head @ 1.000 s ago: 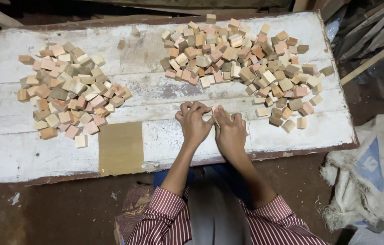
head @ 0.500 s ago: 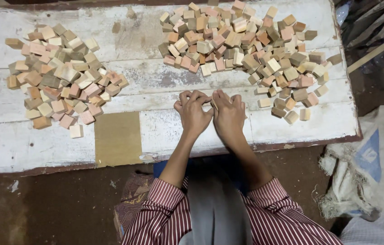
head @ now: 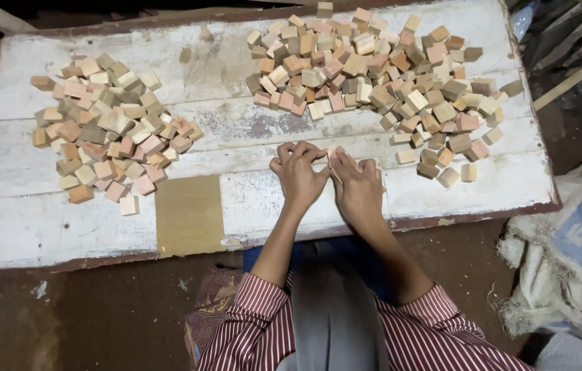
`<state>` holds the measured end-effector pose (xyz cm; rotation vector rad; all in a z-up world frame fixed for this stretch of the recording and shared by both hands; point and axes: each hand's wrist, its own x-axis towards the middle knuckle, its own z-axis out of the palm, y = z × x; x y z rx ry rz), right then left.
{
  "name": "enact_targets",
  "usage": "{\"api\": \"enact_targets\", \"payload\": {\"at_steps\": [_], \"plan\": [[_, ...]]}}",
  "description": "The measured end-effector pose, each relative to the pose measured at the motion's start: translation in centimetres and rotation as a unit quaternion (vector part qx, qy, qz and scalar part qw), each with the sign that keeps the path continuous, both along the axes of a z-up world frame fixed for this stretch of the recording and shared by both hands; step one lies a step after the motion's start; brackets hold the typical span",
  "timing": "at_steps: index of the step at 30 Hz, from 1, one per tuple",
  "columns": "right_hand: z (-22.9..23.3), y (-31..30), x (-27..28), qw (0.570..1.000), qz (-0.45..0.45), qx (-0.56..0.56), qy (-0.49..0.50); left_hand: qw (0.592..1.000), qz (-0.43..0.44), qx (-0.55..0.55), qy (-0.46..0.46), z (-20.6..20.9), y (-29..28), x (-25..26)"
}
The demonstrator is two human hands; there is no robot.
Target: Sanding small wooden blocks on a piece of sandpaper fixed to a table.
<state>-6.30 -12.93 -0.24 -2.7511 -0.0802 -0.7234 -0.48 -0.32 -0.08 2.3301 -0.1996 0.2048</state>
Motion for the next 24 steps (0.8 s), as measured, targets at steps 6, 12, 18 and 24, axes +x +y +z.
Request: {"api": "enact_targets", "payload": {"at_steps": [6, 12, 18, 24], "plan": [[-0.4, 0.1, 2.6, 1.000, -0.014, 0.003, -0.007, 1.000, -0.007, 0.006, -0.007, 0.2, 0.2, 0.4], [0.4, 0.0, 0.0, 1.000, -0.001, 0.016, 0.022, 1.000, -0.013, 0.002, 0.016, -0.1, 0.3, 0.1], [-1.4, -1.1, 3.3, 1.000, 0.008, 0.015, 0.021, 1.000, -0.027, 0.000, 0.015, 0.1, 0.4, 0.2], [-0.1, -0.5, -0.5, 0.999, 0.009, 0.034, 0.033, 0.999, -0.025, 0.001, 0.021, -0.1, 0.4, 0.1]]}}
